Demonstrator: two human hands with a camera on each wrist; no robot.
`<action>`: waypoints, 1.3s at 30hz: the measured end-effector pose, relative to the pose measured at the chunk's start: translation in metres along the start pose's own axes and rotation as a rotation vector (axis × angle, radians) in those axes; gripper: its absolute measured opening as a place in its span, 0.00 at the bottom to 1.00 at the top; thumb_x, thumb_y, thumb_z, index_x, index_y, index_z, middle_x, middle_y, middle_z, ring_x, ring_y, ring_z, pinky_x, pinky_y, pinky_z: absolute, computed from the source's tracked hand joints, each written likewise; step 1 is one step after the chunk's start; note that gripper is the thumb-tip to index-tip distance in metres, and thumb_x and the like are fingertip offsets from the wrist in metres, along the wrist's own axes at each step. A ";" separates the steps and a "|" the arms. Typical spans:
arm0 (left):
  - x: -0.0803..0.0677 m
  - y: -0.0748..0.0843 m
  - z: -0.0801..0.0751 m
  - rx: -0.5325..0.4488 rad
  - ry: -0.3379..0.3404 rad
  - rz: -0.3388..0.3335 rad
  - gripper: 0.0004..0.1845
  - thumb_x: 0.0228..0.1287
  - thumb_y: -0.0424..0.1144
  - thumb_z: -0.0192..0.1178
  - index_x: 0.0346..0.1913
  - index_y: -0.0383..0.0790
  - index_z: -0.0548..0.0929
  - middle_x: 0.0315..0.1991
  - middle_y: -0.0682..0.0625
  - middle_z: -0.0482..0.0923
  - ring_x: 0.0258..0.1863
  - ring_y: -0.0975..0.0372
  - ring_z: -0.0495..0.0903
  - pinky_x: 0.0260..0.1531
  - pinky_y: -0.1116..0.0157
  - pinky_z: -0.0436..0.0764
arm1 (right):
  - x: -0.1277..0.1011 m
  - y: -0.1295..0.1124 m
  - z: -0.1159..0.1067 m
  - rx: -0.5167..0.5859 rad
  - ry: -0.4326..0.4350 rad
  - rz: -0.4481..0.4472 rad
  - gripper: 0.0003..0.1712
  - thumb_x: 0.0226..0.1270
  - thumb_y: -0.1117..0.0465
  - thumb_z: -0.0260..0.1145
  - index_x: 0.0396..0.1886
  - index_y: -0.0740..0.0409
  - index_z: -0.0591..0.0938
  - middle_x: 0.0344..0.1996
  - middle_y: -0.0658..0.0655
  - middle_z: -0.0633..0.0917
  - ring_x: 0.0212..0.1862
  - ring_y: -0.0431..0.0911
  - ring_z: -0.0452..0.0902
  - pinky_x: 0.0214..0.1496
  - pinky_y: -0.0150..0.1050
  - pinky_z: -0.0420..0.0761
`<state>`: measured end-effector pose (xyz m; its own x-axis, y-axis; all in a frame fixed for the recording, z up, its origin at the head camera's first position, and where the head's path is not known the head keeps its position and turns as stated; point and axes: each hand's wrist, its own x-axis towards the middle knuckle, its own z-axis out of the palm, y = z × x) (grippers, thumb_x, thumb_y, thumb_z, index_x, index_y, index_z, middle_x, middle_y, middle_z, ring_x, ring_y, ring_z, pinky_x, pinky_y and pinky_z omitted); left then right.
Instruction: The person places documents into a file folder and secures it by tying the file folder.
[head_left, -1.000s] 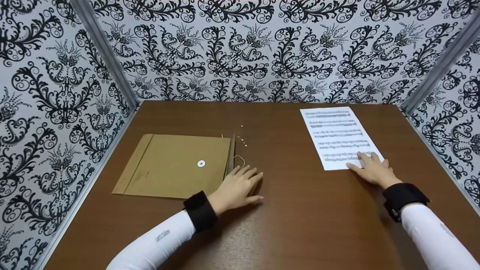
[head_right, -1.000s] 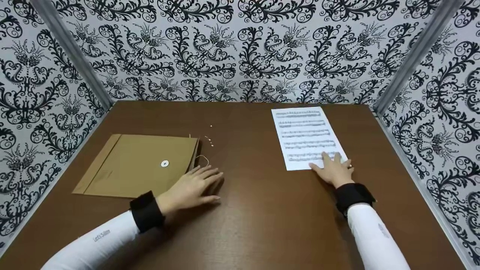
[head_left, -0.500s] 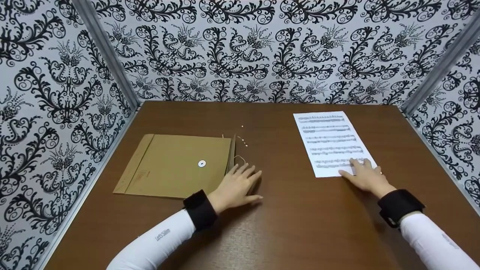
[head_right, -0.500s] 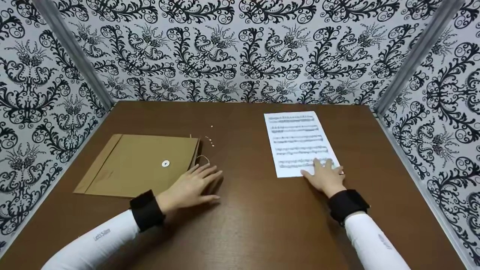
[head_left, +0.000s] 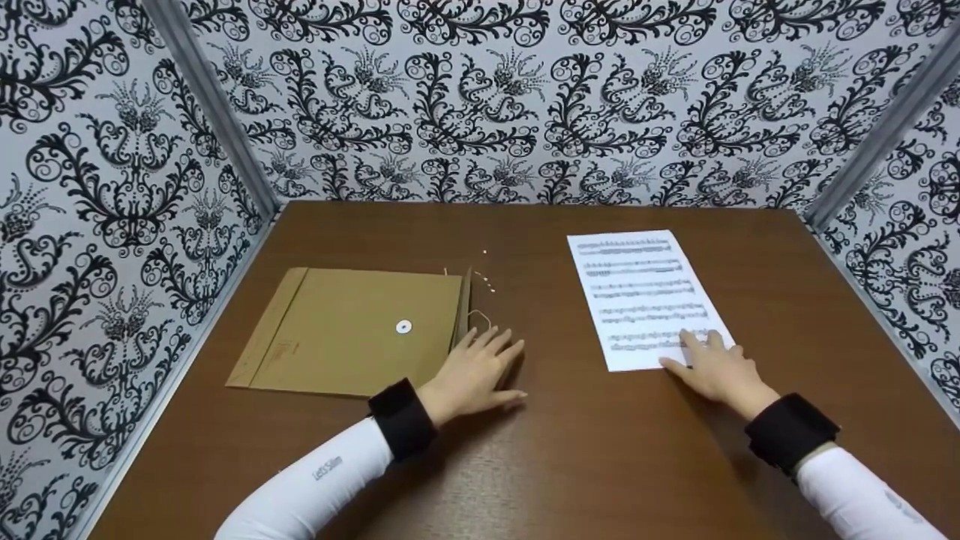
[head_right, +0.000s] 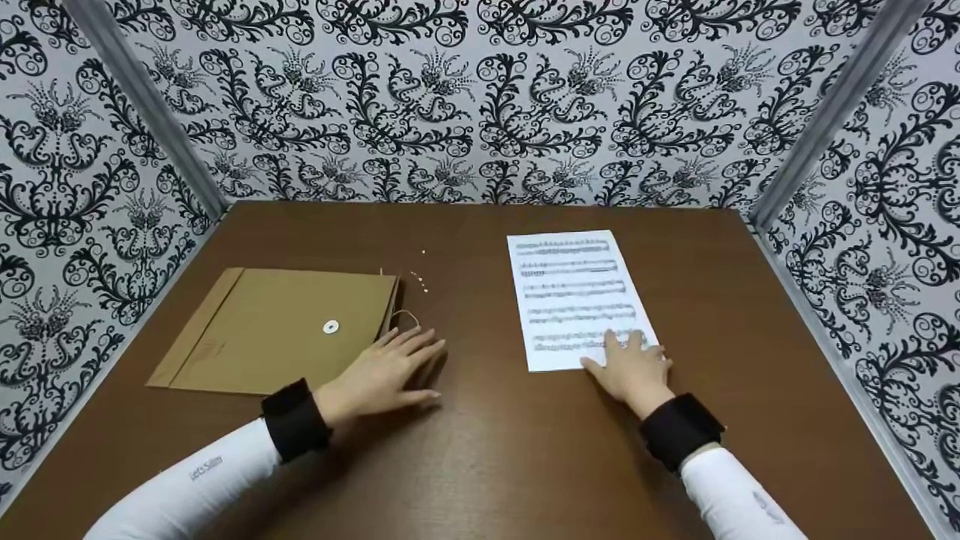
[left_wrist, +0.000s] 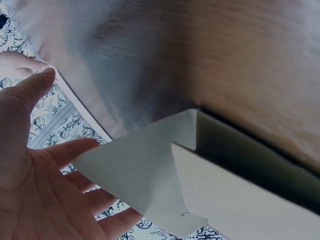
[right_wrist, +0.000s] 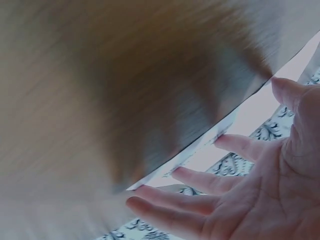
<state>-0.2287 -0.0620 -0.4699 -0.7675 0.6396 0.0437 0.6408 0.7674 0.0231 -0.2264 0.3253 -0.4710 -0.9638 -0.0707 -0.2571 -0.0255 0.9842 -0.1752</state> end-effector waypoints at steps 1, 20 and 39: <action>0.000 0.000 0.000 0.001 0.001 0.000 0.43 0.67 0.67 0.59 0.77 0.44 0.68 0.76 0.41 0.68 0.77 0.47 0.68 0.77 0.45 0.66 | -0.002 -0.003 0.001 -0.009 -0.001 -0.004 0.51 0.77 0.31 0.48 0.79 0.68 0.58 0.70 0.88 0.57 0.62 0.92 0.57 0.54 0.81 0.69; 0.004 0.003 0.000 -0.016 -0.031 -0.016 0.44 0.66 0.67 0.59 0.77 0.44 0.67 0.78 0.41 0.66 0.78 0.45 0.66 0.76 0.46 0.67 | -0.033 -0.046 0.009 -0.119 0.017 -0.058 0.42 0.78 0.39 0.53 0.77 0.64 0.64 0.65 0.85 0.67 0.55 0.83 0.71 0.42 0.68 0.81; 0.011 0.005 -0.003 -0.024 -0.089 -0.041 0.51 0.63 0.73 0.58 0.79 0.42 0.63 0.79 0.40 0.62 0.78 0.45 0.65 0.76 0.47 0.67 | -0.050 -0.079 0.018 -0.117 -0.016 -0.096 0.43 0.75 0.34 0.56 0.77 0.58 0.67 0.68 0.80 0.68 0.57 0.78 0.72 0.34 0.60 0.81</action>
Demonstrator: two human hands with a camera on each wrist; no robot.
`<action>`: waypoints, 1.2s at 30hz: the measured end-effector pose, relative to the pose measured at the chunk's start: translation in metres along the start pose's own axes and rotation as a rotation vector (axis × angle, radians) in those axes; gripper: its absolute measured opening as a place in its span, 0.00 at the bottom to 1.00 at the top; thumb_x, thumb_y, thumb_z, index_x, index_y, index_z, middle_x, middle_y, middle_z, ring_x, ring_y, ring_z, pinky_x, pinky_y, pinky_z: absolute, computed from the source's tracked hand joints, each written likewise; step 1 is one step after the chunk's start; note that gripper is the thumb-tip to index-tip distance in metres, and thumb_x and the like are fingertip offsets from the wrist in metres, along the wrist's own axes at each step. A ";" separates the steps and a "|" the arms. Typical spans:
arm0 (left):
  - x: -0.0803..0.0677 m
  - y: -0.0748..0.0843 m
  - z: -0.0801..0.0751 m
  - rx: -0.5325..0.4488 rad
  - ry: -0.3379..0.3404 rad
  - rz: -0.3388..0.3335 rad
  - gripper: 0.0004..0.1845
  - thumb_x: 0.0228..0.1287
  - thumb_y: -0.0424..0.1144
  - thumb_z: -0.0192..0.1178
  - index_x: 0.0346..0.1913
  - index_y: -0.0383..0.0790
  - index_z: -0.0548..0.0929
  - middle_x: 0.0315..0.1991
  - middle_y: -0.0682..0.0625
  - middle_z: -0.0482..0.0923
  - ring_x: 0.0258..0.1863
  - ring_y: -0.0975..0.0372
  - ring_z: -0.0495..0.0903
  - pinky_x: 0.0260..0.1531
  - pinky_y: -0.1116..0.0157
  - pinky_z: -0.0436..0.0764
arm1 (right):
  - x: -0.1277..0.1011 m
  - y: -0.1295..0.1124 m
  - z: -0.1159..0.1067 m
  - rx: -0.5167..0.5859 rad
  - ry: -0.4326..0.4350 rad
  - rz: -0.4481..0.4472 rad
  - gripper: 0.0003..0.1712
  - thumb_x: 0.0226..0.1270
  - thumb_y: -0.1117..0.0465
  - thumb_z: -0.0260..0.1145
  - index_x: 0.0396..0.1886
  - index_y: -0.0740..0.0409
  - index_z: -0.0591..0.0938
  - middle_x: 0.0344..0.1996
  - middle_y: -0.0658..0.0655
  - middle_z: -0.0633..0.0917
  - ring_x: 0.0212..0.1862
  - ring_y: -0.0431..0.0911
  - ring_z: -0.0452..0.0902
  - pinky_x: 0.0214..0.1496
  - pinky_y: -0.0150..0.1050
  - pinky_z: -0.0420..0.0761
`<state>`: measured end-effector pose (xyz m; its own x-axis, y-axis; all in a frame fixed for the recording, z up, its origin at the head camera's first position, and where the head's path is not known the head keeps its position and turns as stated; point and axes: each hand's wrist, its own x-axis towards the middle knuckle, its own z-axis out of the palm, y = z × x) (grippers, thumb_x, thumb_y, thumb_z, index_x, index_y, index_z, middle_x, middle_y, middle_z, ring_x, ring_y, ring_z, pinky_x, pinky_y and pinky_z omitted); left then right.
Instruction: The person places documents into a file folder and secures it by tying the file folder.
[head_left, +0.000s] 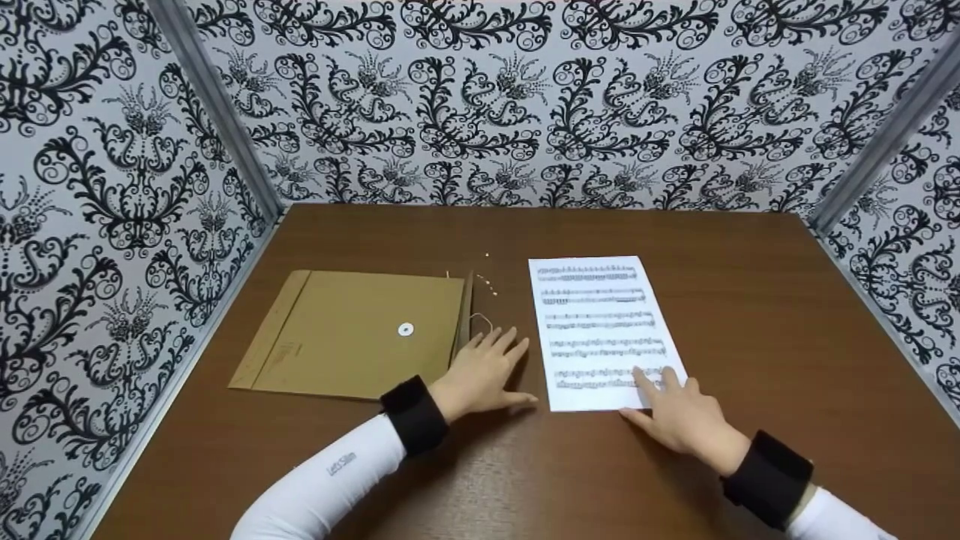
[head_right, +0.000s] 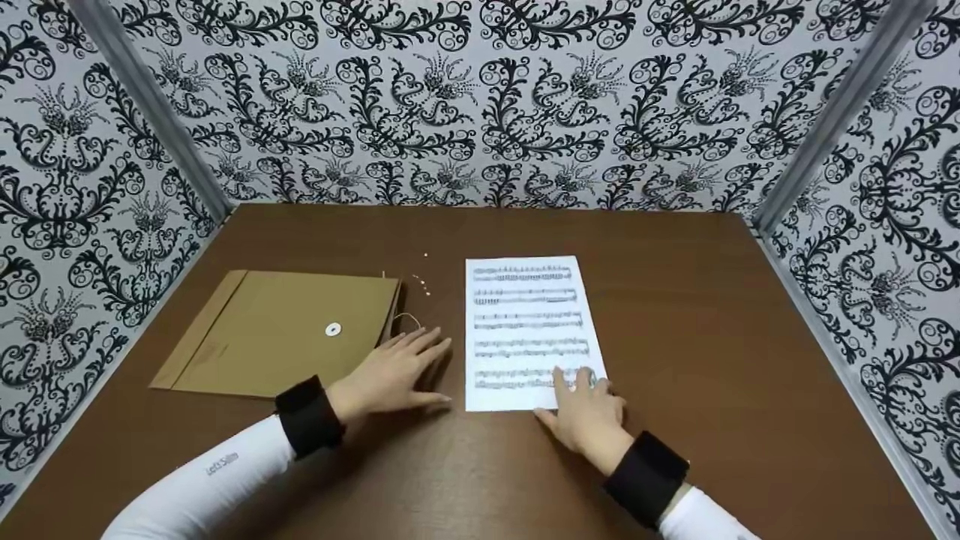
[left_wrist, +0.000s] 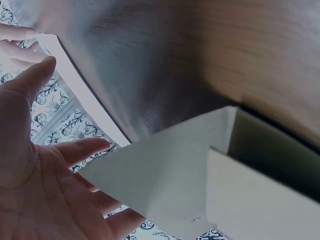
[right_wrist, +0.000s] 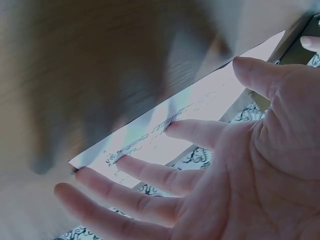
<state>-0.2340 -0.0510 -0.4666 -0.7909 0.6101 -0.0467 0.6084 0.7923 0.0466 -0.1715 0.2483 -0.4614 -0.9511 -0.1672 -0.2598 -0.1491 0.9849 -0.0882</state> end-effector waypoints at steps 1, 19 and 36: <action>0.000 0.000 0.000 -0.001 -0.006 -0.002 0.51 0.63 0.73 0.58 0.79 0.42 0.63 0.80 0.40 0.61 0.78 0.45 0.64 0.77 0.47 0.67 | -0.001 -0.002 0.000 0.003 0.002 -0.001 0.43 0.74 0.34 0.56 0.77 0.58 0.67 0.68 0.79 0.68 0.57 0.78 0.72 0.34 0.60 0.81; 0.005 0.004 -0.001 -0.014 -0.040 -0.021 0.60 0.51 0.78 0.64 0.79 0.43 0.63 0.80 0.41 0.61 0.79 0.46 0.63 0.76 0.47 0.68 | -0.012 -0.023 0.007 -0.017 0.061 -0.056 0.40 0.72 0.36 0.61 0.74 0.54 0.73 0.65 0.72 0.74 0.54 0.71 0.75 0.30 0.55 0.80; 0.007 0.001 0.003 -0.008 -0.098 0.001 0.66 0.44 0.79 0.67 0.80 0.41 0.60 0.81 0.39 0.59 0.79 0.45 0.62 0.76 0.48 0.68 | -0.019 -0.030 0.005 -0.038 0.064 -0.093 0.36 0.72 0.36 0.61 0.71 0.52 0.76 0.60 0.68 0.77 0.49 0.65 0.76 0.30 0.54 0.80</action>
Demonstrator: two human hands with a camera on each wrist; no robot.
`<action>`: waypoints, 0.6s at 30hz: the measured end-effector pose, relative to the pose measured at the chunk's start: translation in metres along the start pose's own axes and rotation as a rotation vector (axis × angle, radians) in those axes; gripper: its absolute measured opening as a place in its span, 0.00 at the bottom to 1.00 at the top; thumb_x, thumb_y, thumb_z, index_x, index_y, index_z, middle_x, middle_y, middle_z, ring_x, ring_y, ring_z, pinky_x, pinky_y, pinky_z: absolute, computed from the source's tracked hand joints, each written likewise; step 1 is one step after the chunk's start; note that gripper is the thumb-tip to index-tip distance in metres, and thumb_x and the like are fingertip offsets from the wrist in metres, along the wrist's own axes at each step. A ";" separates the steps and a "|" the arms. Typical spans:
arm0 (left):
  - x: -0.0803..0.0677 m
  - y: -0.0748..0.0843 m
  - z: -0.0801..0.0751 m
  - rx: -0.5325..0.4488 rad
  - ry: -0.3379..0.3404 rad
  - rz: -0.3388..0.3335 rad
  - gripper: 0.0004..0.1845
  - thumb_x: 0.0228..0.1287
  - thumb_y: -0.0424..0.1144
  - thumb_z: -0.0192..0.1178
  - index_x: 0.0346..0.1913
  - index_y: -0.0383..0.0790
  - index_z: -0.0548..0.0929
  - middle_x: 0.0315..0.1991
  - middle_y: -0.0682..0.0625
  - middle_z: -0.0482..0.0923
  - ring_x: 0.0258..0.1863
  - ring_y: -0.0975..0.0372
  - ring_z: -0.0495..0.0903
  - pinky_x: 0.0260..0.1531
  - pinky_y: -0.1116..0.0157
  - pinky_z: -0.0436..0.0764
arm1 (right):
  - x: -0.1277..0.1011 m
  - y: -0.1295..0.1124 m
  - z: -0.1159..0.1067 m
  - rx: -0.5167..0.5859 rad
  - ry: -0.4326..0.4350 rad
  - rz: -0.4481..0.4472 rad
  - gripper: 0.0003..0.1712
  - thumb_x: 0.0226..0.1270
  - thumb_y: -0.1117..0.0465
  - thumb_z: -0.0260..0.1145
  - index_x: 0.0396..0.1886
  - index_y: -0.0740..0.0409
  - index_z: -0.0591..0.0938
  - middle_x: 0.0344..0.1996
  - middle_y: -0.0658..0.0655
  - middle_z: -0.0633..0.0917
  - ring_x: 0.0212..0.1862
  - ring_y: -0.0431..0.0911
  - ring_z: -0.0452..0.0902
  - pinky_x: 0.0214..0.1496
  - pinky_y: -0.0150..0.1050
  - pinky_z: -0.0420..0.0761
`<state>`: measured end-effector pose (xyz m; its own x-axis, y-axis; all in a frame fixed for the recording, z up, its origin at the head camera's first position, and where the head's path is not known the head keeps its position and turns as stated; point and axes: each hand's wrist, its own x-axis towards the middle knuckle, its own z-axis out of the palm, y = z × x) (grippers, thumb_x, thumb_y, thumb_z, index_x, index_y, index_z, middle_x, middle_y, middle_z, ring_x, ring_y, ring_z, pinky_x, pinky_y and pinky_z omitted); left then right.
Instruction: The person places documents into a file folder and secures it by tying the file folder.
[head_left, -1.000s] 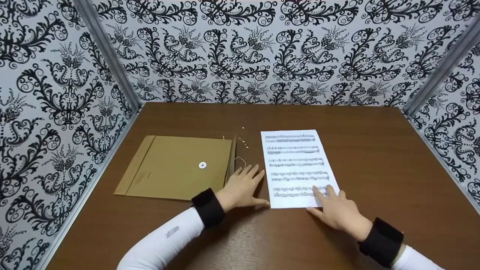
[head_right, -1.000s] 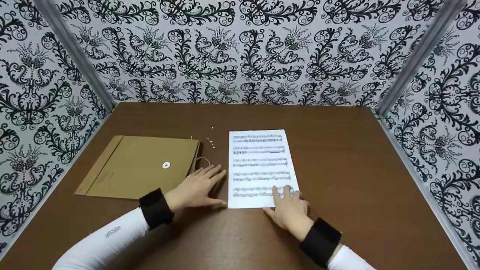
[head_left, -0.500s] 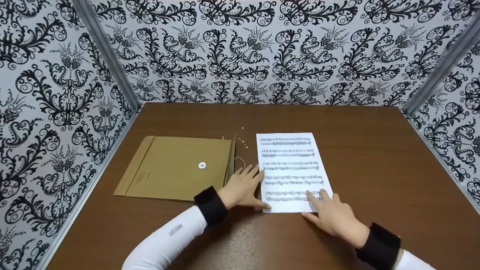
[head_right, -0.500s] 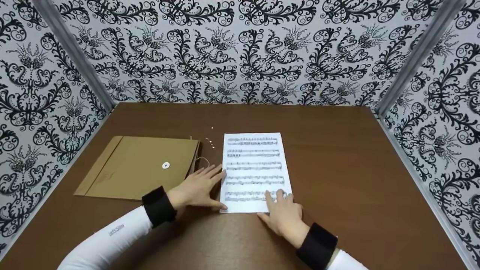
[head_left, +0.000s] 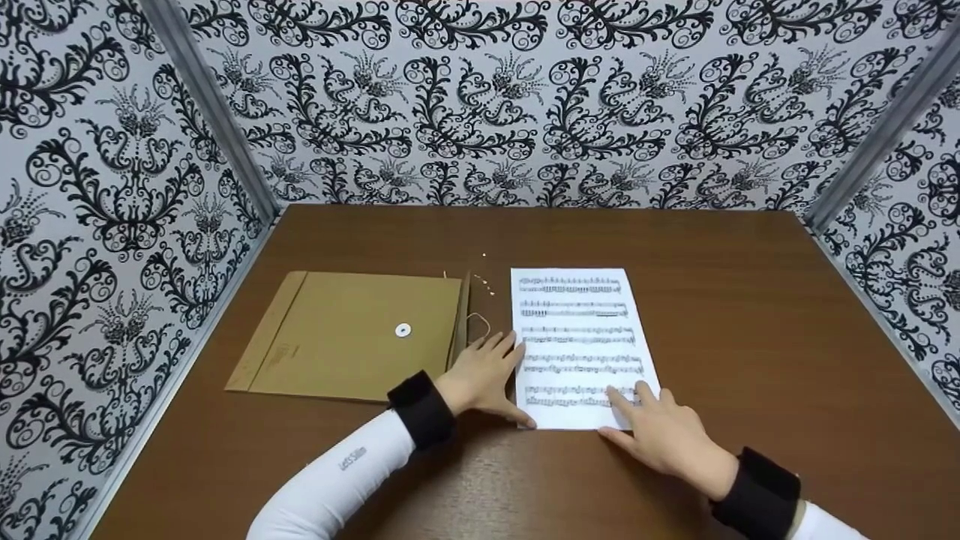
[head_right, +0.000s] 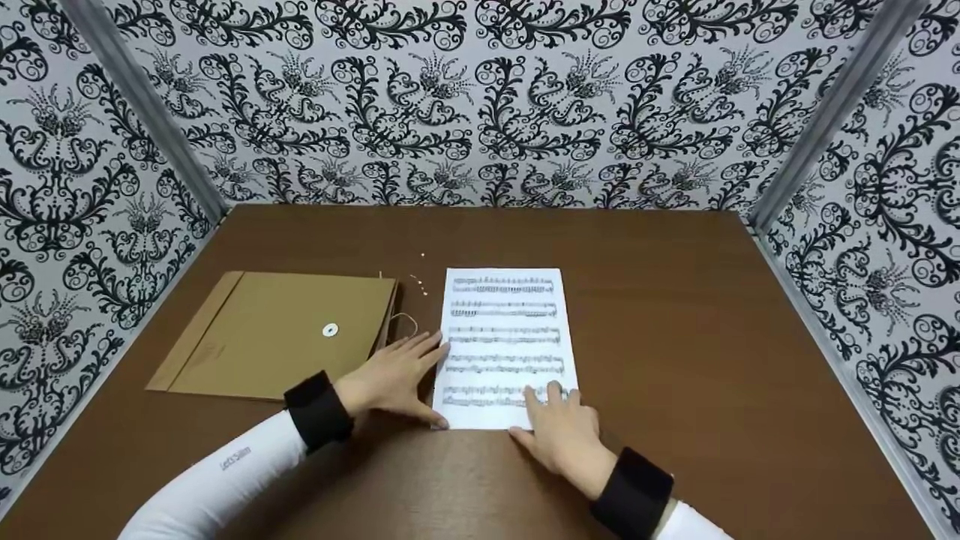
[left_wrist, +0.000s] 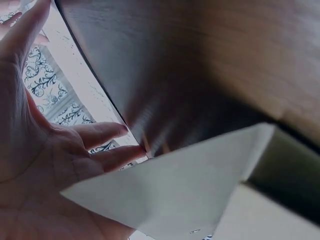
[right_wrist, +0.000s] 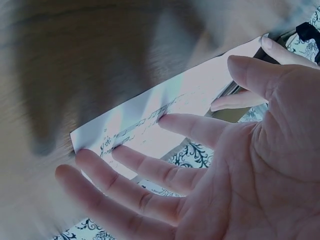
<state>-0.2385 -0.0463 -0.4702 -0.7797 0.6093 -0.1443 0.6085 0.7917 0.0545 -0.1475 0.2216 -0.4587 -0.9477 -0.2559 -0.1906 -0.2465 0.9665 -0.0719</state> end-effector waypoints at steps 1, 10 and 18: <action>0.000 0.000 0.000 -0.002 -0.001 0.000 0.66 0.44 0.79 0.67 0.80 0.41 0.60 0.81 0.39 0.59 0.79 0.45 0.62 0.76 0.48 0.68 | 0.001 0.001 -0.001 0.003 0.000 -0.003 0.36 0.72 0.36 0.61 0.71 0.52 0.76 0.59 0.68 0.78 0.49 0.64 0.77 0.30 0.54 0.80; 0.000 0.000 0.000 -0.039 -0.007 -0.010 0.67 0.43 0.78 0.69 0.80 0.40 0.60 0.81 0.39 0.57 0.80 0.45 0.61 0.76 0.47 0.68 | 0.020 0.024 -0.012 0.125 0.000 -0.007 0.39 0.73 0.34 0.58 0.69 0.58 0.76 0.60 0.72 0.78 0.55 0.66 0.79 0.34 0.54 0.81; -0.002 0.001 -0.002 -0.076 -0.017 -0.016 0.66 0.44 0.76 0.70 0.80 0.40 0.59 0.82 0.39 0.56 0.81 0.44 0.59 0.71 0.47 0.74 | 0.043 0.052 -0.019 0.328 0.013 -0.002 0.42 0.75 0.40 0.60 0.70 0.72 0.71 0.63 0.79 0.76 0.58 0.69 0.79 0.50 0.60 0.82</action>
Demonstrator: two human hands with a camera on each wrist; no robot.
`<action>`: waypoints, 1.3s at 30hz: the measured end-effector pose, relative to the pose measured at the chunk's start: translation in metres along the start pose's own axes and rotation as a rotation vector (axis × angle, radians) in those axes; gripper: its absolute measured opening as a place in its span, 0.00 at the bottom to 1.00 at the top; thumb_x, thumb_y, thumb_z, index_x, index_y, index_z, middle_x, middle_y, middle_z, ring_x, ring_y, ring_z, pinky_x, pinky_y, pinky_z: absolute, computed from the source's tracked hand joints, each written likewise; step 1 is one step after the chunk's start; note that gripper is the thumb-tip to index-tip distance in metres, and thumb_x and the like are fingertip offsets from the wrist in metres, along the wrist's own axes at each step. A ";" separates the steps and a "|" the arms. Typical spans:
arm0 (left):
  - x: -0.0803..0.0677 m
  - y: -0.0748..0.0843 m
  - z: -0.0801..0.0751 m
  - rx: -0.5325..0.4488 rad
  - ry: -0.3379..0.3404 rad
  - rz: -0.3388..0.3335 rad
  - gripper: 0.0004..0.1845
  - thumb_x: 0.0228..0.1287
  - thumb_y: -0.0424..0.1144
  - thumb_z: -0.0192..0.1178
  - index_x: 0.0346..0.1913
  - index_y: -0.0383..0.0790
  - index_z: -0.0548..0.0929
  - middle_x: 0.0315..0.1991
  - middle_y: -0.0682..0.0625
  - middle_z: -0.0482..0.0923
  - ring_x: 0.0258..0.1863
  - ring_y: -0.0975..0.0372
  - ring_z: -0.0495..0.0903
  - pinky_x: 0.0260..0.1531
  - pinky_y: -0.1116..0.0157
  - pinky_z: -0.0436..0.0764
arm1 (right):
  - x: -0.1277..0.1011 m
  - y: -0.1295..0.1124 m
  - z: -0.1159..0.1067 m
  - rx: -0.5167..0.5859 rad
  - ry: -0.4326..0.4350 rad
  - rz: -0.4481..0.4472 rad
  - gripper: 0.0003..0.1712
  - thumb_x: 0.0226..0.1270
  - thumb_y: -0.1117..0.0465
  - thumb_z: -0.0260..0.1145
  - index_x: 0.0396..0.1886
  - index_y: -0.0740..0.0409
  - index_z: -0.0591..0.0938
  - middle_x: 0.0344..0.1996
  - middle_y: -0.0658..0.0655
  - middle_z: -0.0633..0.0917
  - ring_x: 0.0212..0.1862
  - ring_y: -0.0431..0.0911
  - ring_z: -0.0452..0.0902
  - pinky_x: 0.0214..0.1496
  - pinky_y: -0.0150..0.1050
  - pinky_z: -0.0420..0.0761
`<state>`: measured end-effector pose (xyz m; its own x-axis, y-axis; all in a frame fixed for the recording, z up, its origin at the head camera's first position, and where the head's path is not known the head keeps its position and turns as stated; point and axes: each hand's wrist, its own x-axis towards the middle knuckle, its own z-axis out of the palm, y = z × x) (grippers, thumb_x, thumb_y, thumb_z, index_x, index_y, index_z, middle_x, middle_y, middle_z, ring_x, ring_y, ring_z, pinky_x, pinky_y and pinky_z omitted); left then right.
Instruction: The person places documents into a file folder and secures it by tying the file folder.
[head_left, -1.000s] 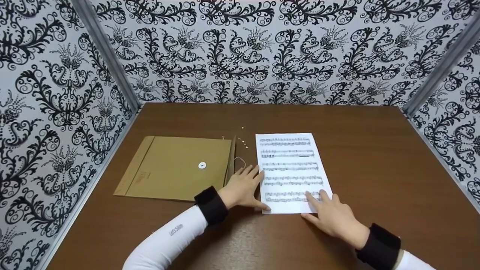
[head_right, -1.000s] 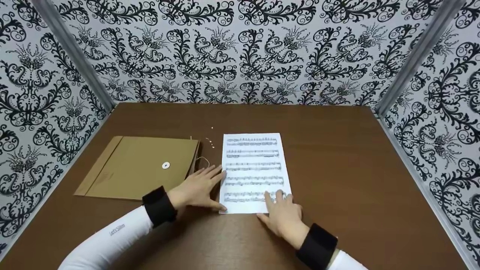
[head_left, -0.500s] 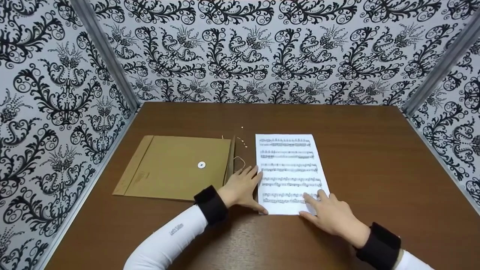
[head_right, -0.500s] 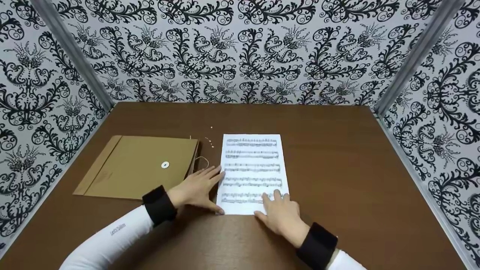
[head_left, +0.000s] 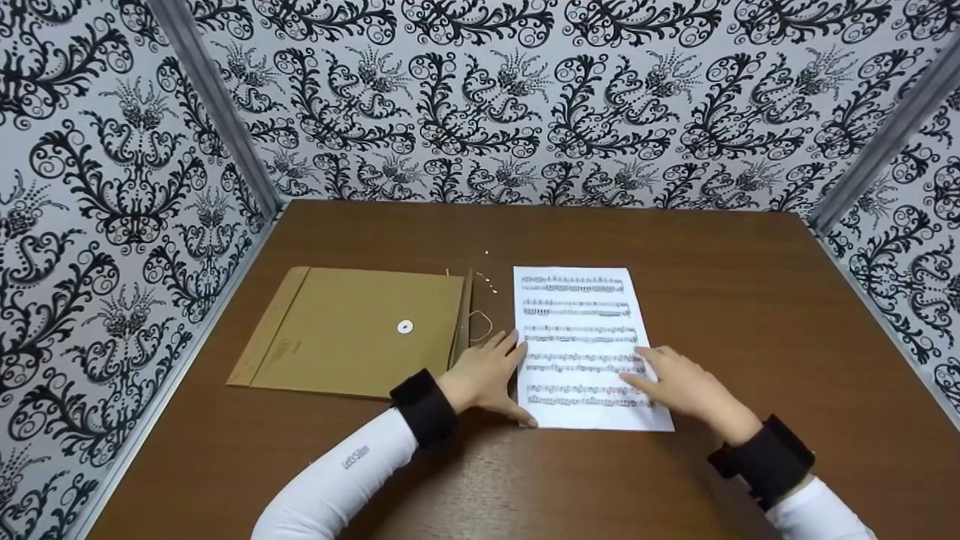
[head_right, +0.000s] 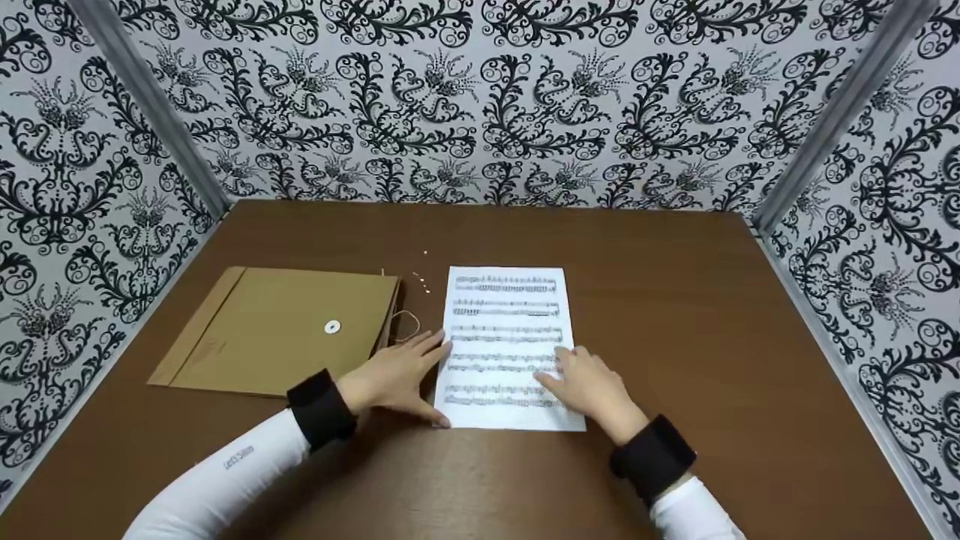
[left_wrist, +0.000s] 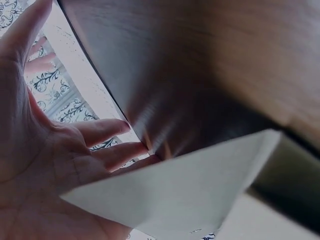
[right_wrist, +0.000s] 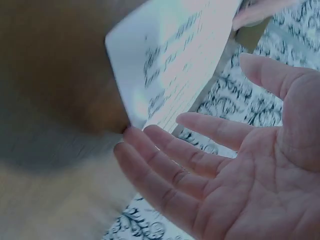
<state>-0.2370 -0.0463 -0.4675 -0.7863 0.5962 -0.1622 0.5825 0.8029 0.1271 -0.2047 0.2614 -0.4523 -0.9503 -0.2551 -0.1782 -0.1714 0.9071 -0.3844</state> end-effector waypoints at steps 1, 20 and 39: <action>0.000 0.000 0.000 0.000 0.000 0.000 0.66 0.44 0.76 0.70 0.80 0.40 0.59 0.82 0.39 0.56 0.81 0.45 0.59 0.71 0.47 0.75 | 0.002 0.002 -0.002 0.022 0.003 -0.009 0.42 0.76 0.41 0.60 0.70 0.74 0.70 0.63 0.80 0.76 0.60 0.70 0.78 0.54 0.62 0.81; 0.001 0.001 0.000 -0.018 0.004 -0.002 0.67 0.43 0.76 0.71 0.80 0.40 0.59 0.82 0.39 0.56 0.81 0.45 0.59 0.71 0.48 0.75 | 0.041 0.023 -0.013 0.284 0.016 0.062 0.47 0.79 0.49 0.57 0.77 0.81 0.52 0.70 0.82 0.69 0.70 0.74 0.69 0.67 0.62 0.76; 0.003 -0.001 0.001 0.000 -0.016 -0.011 0.67 0.43 0.77 0.71 0.81 0.40 0.58 0.82 0.40 0.55 0.82 0.46 0.58 0.73 0.52 0.74 | 0.056 0.025 -0.011 0.407 0.032 0.133 0.48 0.80 0.50 0.56 0.78 0.80 0.45 0.72 0.82 0.64 0.72 0.72 0.66 0.71 0.61 0.73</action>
<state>-0.2396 -0.0449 -0.4696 -0.7894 0.5873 -0.1788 0.5739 0.8094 0.1249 -0.2648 0.2738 -0.4617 -0.9659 -0.1286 -0.2249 0.0635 0.7239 -0.6869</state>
